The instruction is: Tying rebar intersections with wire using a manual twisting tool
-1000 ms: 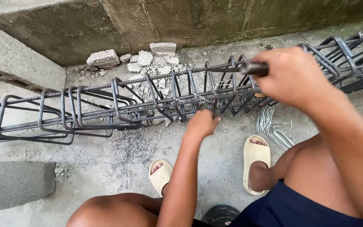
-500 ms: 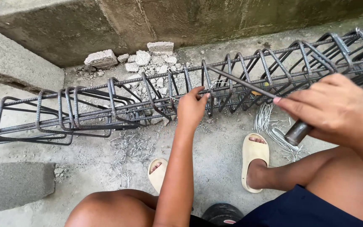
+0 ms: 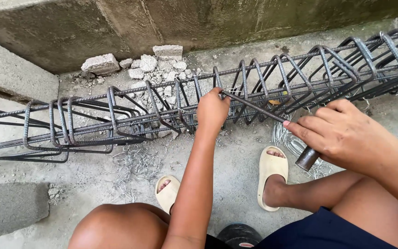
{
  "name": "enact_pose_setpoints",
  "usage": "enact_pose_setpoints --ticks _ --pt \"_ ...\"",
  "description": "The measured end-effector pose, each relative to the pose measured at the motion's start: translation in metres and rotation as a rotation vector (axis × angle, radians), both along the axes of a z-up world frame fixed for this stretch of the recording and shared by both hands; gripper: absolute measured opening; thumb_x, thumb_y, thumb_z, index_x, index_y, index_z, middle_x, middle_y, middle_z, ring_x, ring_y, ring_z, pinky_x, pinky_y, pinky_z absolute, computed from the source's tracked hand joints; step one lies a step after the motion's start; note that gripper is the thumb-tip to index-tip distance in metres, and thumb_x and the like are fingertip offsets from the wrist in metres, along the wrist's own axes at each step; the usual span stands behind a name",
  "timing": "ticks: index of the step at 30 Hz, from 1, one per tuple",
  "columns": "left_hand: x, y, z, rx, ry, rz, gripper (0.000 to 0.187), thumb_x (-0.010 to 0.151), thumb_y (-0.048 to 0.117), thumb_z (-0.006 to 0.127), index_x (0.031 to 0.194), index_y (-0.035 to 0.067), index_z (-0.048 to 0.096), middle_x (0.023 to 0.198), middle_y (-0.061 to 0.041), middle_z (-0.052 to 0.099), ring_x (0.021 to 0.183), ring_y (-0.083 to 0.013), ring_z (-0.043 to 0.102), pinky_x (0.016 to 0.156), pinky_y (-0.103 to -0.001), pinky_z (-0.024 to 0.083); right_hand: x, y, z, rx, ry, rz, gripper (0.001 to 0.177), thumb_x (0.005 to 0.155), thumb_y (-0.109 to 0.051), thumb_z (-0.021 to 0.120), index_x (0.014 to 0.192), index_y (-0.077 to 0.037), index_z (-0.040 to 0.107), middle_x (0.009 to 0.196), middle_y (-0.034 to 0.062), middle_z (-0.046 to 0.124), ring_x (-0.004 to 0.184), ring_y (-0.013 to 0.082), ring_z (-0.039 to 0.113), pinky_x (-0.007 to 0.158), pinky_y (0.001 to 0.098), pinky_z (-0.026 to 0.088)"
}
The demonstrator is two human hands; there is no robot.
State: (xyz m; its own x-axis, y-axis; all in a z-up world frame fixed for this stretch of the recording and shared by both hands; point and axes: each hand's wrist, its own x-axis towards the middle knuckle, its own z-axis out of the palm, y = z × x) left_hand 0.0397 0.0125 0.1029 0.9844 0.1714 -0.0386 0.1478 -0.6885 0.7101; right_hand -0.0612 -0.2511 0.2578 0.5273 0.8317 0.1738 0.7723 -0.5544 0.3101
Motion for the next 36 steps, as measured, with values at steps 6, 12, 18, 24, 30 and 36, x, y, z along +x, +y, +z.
enact_pose_setpoints --ticks 6,12,18,24,30,36 --pt "0.022 0.025 0.039 -0.228 0.425 -0.308 0.055 0.085 0.003 0.06 0.141 0.005 0.06 0.086 -0.007 0.071 0.045 -0.0046 0.042 0.039 -0.017 0.037 -0.015 0.004 -0.011 -0.192 -0.033 -0.046 0.061 0.077 -0.021 0.066 0.137 -0.008 0.063 0.095 -0.0029 0.066 0.079 0.0159 0.06 0.082 0.0337 0.046" --pt "0.055 0.02 0.073 0.028 0.288 -0.351 0.052 0.087 0.026 0.045 0.126 0.003 0.071 0.132 -0.014 0.07 0.119 -0.0296 0.068 0.107 -0.045 0.051 -0.03 0.011 -0.02 -0.262 -0.039 -0.07 0.062 0.084 -0.023 0.058 0.143 -0.002 0.057 0.08 0.0025 0.061 0.071 0.0196 0.053 0.073 0.0332 0.042" --pt "0.11 -0.004 0.011 0.149 0.302 -0.515 0.049 0.089 0.032 0.048 0.088 -0.011 0.071 0.096 -0.02 0.074 0.082 -0.0357 0.066 0.081 -0.045 0.056 -0.02 -0.009 -0.045 -0.323 -0.067 -0.011 0.07 0.083 -0.015 0.057 0.151 0.001 0.05 0.079 0.003 0.057 0.07 0.019 0.05 0.072 0.034 0.041" --pt "0.094 -0.017 0.026 0.132 0.429 -0.558 0.036 0.08 0.021 0.048 0.076 0.003 0.078 0.085 -0.014 0.074 0.078 -0.0266 0.069 0.078 -0.037 0.057 -0.019 -0.011 -0.045 -0.315 -0.052 -0.035 0.07 0.083 -0.02 0.056 0.151 -0.002 0.05 0.077 0.002 0.059 0.07 0.0186 0.051 0.071 0.0334 0.042" --pt "0.083 -0.016 0.05 0.136 0.454 -0.595 0.038 0.084 0.021 0.046 0.074 0.006 0.08 0.085 -0.007 0.078 0.079 -0.0203 0.072 0.084 -0.034 0.057 -0.025 -0.001 -0.046 -0.325 0.018 -0.075 0.069 0.084 -0.024 0.057 0.148 -0.001 0.051 0.067 0.0014 0.067 0.063 0.0198 0.057 0.068 0.0363 0.042" --pt "0.081 -0.013 0.051 0.218 0.423 -0.58 0.033 0.078 0.022 0.049 0.076 0.012 0.081 0.088 -0.008 0.075 0.083 -0.0197 0.067 0.077 -0.031 0.053 -0.03 0.018 -0.046 -0.458 0.017 -0.132 0.067 0.087 -0.021 0.057 0.149 0.001 0.048 0.067 0.0017 0.073 0.058 0.0184 0.063 0.063 0.0366 0.041"
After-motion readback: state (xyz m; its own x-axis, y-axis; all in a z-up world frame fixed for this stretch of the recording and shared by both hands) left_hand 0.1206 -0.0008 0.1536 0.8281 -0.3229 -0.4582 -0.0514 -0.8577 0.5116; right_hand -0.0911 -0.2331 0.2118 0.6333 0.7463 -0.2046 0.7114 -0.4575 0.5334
